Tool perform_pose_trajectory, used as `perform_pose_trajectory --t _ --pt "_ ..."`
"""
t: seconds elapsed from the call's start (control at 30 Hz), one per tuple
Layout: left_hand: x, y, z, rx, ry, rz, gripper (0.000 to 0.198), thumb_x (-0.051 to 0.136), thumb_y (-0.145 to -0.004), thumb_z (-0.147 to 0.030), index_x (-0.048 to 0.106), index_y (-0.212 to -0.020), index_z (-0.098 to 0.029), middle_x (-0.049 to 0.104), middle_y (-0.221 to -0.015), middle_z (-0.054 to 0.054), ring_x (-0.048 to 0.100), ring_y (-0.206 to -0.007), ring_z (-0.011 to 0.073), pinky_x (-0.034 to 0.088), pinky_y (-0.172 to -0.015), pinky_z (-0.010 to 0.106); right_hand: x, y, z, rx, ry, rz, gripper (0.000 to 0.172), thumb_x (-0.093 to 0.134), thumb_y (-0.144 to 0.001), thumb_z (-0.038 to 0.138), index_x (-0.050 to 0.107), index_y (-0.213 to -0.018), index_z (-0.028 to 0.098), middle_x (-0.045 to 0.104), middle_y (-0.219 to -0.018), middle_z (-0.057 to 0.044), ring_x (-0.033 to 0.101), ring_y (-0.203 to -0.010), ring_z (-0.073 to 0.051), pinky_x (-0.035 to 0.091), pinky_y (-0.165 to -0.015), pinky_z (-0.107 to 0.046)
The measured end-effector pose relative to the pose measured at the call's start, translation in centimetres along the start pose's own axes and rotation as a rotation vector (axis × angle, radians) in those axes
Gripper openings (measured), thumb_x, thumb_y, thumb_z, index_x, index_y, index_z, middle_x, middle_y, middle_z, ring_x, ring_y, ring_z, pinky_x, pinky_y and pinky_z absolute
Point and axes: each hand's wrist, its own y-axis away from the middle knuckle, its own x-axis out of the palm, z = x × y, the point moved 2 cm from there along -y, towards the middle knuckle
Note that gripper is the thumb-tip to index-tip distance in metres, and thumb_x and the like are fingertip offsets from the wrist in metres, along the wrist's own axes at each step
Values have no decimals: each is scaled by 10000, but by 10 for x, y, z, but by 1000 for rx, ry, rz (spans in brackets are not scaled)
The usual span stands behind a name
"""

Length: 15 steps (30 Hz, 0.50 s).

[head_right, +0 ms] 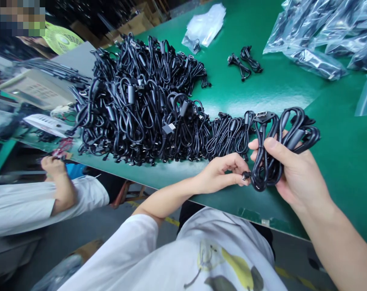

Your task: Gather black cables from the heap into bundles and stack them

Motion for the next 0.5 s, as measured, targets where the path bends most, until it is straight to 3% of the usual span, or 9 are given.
perform_pose_trajectory --t 0.33,0.5 --pt "0 1 -5 -14 -38 -54 363 746 -774 -449 577 -902 -153 609 -797 9 574 -730 106 451 -717 262 -4 -4 1 -34 13 -11 324 883 -605 374 736 -868 254 721 -839 12 653 -624 -129 584 -465 -219" --pt "0 -1 -10 54 52 55 469 825 -688 -422 576 -991 -166 608 -902 23 572 -822 122 459 -806 289 -2 0 3 -117 105 112 253 829 -686 379 713 -871 250 698 -835 7 641 -655 -136 579 -531 -238"
